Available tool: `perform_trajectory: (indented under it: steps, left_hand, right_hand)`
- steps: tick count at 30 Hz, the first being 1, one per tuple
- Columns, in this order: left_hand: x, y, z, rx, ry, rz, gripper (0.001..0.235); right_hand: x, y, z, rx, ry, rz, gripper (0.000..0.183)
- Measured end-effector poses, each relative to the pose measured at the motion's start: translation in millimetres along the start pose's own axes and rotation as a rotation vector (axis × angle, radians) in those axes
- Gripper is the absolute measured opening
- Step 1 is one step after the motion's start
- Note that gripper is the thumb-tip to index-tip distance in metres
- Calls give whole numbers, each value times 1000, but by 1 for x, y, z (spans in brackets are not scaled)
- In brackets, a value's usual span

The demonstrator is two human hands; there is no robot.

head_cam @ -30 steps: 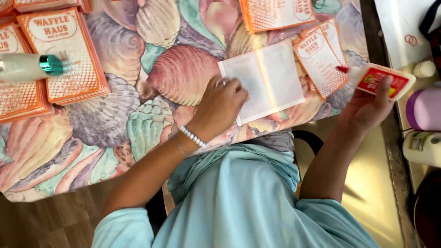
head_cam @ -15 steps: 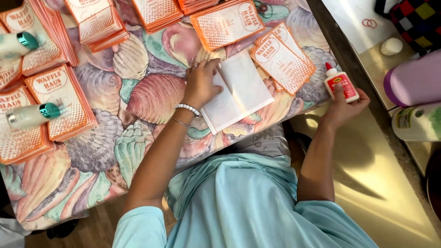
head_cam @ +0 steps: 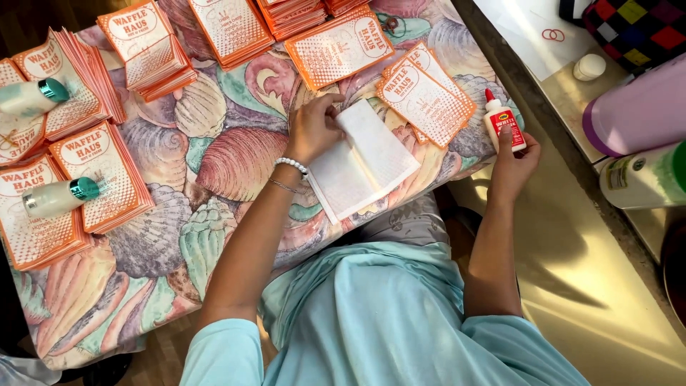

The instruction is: Applying glue to paper bags and folding them to assemble the product.

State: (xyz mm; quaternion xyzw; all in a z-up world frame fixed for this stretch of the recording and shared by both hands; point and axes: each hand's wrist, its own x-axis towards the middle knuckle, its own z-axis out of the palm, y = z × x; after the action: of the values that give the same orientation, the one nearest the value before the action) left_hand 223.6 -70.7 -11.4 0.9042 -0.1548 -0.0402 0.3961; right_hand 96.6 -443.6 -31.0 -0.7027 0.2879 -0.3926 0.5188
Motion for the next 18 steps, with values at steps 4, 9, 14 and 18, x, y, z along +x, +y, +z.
perform_trajectory:
  steps: [4,9,14,18]
  left_hand:
    - [-32,39,-35,-366,-117,0,50]
    - [-69,61,-69,-458,-178,111,63]
    - [-110,86,-83,-291,17,403,65]
    - [-140,121,-96,-119,132,639,47]
  right_hand:
    - [2,10,-11,11,-63,42,56]
    - [3,12,-18,60,-100,50,63]
    - [10,18,-23,-29,55,-39,58]
    - [2,-61,-36,-67,198,-504,36]
